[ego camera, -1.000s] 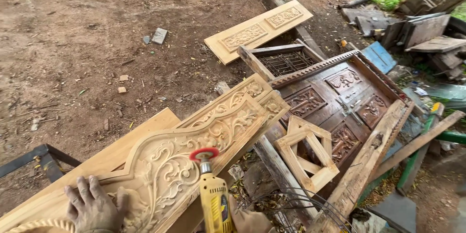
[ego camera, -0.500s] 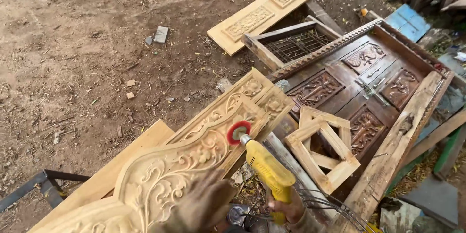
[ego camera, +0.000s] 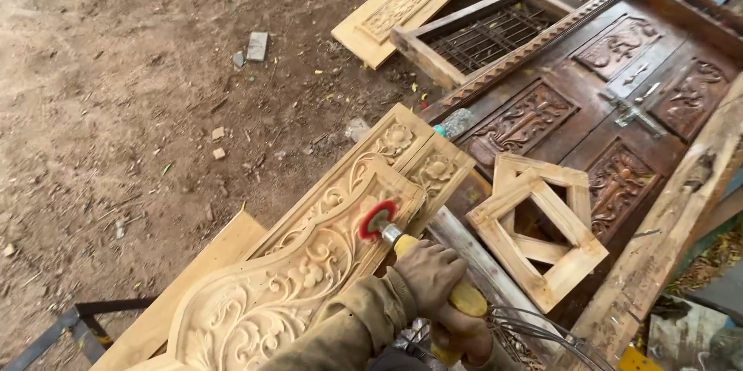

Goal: Using a power drill with a sanding attachment to polish and sand detailed decorative wood carvings.

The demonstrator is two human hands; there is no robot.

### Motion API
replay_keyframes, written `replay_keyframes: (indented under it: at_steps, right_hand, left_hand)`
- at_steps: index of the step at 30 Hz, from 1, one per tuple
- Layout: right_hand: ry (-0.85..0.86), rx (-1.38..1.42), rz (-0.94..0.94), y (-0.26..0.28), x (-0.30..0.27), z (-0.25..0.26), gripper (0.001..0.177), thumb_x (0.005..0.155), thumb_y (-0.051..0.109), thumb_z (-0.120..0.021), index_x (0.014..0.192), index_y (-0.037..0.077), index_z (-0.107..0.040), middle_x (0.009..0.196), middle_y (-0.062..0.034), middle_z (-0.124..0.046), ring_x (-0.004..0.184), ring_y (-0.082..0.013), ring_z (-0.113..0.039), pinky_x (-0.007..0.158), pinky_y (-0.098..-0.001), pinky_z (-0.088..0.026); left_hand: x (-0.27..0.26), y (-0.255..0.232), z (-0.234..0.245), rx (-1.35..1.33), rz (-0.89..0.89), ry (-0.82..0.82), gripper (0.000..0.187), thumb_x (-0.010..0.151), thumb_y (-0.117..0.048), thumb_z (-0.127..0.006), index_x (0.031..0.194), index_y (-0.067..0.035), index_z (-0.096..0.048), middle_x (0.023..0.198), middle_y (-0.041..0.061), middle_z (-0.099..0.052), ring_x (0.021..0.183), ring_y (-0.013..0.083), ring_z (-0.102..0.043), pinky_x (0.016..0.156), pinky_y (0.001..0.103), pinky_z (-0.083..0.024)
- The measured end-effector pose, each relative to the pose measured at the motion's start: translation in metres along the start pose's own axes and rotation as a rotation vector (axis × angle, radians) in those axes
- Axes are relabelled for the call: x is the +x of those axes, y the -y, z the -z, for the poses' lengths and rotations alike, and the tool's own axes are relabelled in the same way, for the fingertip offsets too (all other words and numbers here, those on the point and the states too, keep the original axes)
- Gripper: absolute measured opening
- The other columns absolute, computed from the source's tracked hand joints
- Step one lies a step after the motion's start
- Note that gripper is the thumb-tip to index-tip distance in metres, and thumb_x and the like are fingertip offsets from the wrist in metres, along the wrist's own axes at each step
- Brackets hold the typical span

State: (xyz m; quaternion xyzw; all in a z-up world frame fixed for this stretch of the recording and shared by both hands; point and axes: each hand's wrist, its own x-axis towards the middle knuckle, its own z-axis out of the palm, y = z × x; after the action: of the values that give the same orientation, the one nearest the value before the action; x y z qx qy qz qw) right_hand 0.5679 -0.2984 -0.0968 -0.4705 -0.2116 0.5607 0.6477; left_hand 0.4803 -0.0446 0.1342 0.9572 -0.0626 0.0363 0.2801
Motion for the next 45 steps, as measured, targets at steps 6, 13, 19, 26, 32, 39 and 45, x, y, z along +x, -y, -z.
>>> replay_keyframes:
  at_steps: [6, 13, 19, 26, 32, 39, 45]
  right_hand:
    - [-0.072, 0.212, 0.028, 0.028, 0.010, -0.023, 0.080, 0.076, 0.018, -0.068, 0.145, -0.002, -0.034, 0.143, -0.0214, -0.052, 0.131, -0.0254, -0.056, 0.102, -0.0388, -0.053]
    - [-0.230, 0.675, 0.215, -0.048, 0.049, 0.040, 0.080, 0.092, 0.040, -0.074, 0.127, -0.014, -0.027, 0.123, -0.0227, -0.048, 0.122, -0.0314, -0.055, 0.104, -0.0468, -0.054]
    - [-0.088, 0.396, 0.156, -0.021, 0.000, 0.022, 0.076, 0.083, 0.026, -0.076, 0.136, -0.006, -0.033, 0.108, -0.0157, -0.054, 0.101, -0.0242, -0.059, 0.086, -0.0398, -0.053]
    - [0.100, 0.056, 0.101, 0.067, 0.045, -0.050, 0.084, 0.073, 0.009, -0.079, 0.148, 0.004, -0.040, 0.091, -0.0073, -0.063, 0.075, -0.0157, -0.064, 0.064, -0.0316, -0.052]
    - [0.212, 0.321, -0.022, 0.063, 0.048, -0.107, 0.056, 0.080, 0.010, -0.076, 0.129, 0.003, -0.051, 0.084, -0.0077, -0.061, 0.073, -0.0179, -0.061, 0.065, -0.0337, -0.052]
    - [0.098, 0.292, -0.091, 0.069, 0.033, -0.121, 0.050, 0.074, 0.015, -0.073, 0.119, 0.001, -0.054, 0.080, -0.0114, -0.061, 0.068, -0.0196, -0.057, 0.063, -0.0334, -0.048]
    - [0.010, 0.357, 0.000, 0.047, 0.039, -0.109, 0.037, 0.079, 0.021, -0.075, 0.100, -0.002, -0.056, 0.083, -0.0120, -0.060, 0.072, -0.0238, -0.058, 0.066, -0.0371, -0.049]
  left_hand:
    - [0.004, -0.001, -0.025, -0.022, 0.017, -0.117, 0.099, 0.070, -0.099, -0.045, 0.096, -0.006, -0.067, 0.097, 0.011, -0.068, 0.091, 0.0270, -0.066, 0.090, 0.043, -0.051]
    - [0.010, -0.003, -0.002, -0.007, 0.056, -0.050, 0.102, 0.069, -0.101, -0.043, 0.096, -0.005, -0.065, 0.093, 0.011, -0.065, 0.089, 0.0262, -0.065, 0.089, 0.041, -0.051]
    - [0.033, 0.009, -0.009, 0.054, -0.103, -0.288, 0.097, 0.067, -0.098, -0.052, 0.091, -0.005, -0.064, 0.101, 0.014, -0.068, 0.092, 0.0289, -0.067, 0.092, 0.042, -0.051]
    - [0.032, 0.016, 0.007, 0.042, -0.034, -0.156, 0.093, 0.064, -0.095, -0.057, 0.088, -0.006, -0.066, 0.085, 0.010, -0.067, 0.082, 0.0295, -0.067, 0.081, 0.042, -0.052]
    - [-0.001, 0.025, 0.034, 0.063, 0.193, 0.129, 0.088, 0.072, -0.094, -0.048, 0.076, -0.008, -0.067, 0.073, 0.008, -0.065, 0.066, 0.0239, -0.067, 0.065, 0.042, -0.054]
    - [-0.016, 0.020, 0.013, 0.068, 0.139, -0.089, 0.086, 0.071, -0.095, -0.049, 0.071, -0.011, -0.069, 0.070, 0.007, -0.066, 0.063, 0.0243, -0.066, 0.064, 0.039, -0.054]
    - [-0.002, 0.017, 0.027, 0.136, 0.171, 0.123, 0.090, 0.066, -0.097, -0.051, 0.067, -0.010, -0.074, 0.063, 0.009, -0.068, 0.061, 0.0269, -0.070, 0.063, 0.040, -0.056]
